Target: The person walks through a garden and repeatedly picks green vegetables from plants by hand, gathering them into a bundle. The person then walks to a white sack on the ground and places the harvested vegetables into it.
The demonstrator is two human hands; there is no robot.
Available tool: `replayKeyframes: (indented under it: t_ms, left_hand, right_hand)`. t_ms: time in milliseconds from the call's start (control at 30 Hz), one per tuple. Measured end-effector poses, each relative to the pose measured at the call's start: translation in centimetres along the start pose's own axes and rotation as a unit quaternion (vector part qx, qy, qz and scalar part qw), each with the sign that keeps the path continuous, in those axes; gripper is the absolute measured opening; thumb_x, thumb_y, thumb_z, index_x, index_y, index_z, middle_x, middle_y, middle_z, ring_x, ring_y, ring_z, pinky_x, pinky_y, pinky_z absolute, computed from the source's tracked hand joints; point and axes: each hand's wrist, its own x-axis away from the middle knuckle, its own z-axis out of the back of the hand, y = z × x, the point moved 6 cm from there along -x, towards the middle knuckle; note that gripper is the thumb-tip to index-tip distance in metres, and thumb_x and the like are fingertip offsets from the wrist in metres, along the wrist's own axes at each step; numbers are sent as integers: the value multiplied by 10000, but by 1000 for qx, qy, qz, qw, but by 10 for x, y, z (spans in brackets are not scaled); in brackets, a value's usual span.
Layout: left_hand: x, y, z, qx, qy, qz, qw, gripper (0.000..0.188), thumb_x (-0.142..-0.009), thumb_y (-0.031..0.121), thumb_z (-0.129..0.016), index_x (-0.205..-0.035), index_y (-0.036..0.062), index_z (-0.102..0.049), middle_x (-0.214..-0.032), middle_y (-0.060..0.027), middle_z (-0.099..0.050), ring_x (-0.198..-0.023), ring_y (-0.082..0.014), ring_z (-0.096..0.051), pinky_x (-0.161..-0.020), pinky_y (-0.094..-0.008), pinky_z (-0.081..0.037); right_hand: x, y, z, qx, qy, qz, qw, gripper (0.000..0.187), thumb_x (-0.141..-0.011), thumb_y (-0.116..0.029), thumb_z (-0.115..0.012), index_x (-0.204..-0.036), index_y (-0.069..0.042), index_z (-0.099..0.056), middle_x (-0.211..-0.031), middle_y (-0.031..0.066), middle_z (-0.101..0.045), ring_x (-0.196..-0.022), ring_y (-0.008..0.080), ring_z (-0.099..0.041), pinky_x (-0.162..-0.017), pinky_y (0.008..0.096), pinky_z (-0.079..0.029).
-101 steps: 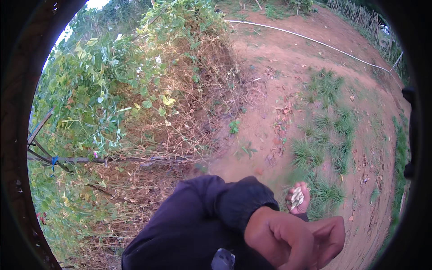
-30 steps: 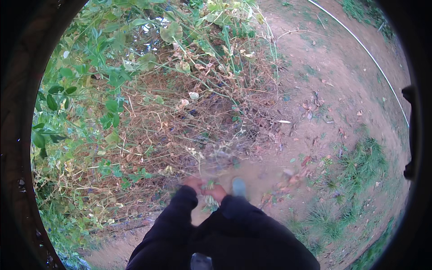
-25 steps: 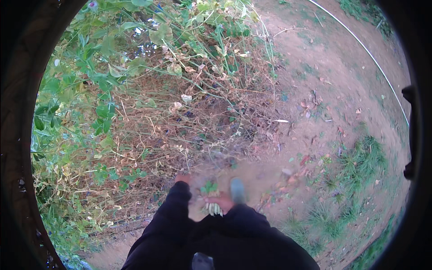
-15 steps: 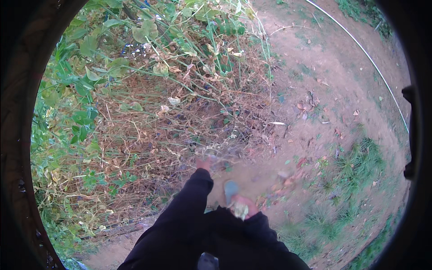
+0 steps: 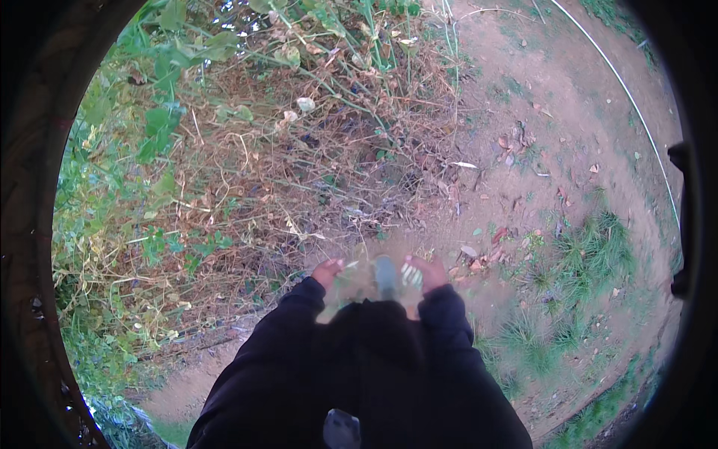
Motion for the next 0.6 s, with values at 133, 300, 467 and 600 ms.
replayKeyframes:
  t_ms: [133, 300, 467, 600]
  left_hand:
    - [29, -14, 4, -15, -27, -10, 999, 267, -888, 273, -491, -938, 17, -546, -798, 15, -535, -714, -72, -468, -681, -233, -391]
    - [59, 6, -6, -9, -20, -23, 999, 225, -895, 265, -474, -874, 55, -551, -761, 23, -520, -700, -72, -463, -660, -234, -391]
    - [90, 46, -7, -192, -64, -103, 974, 209, -901, 236, -443, -861, 60, -548, -713, 12, -506, -674, -77, -458, -650, -242, -392]
    - [123, 51, 11, -212, -13, -124, 969, 218, -898, 237, -450, -843, 53, -553, -706, 14, -515, -675, -69, -452, -645, -240, -390]
  right_hand:
    - [8, -23, -36, 105, -28, 40, 993, 373, -662, -107, -704, -943, 84, -551, -758, 113, -610, -650, 175, -600, -581, 270, -470]
    - [19, 5, -97, 367, -135, 89, 916, 371, -661, -221, -692, -893, 49, -585, -799, 151, -622, -724, 209, -596, -644, 308, -460]
    - [36, 64, -147, 643, -154, 211, 720, 428, -629, -345, -637, -948, -60, -617, -859, 186, -610, -794, 334, -591, -706, 397, -466]
    - [55, 91, -163, 641, -103, 231, 725, 408, -637, -324, -633, -964, -80, -619, -867, 163, -618, -800, 333, -592, -709, 415, -467]
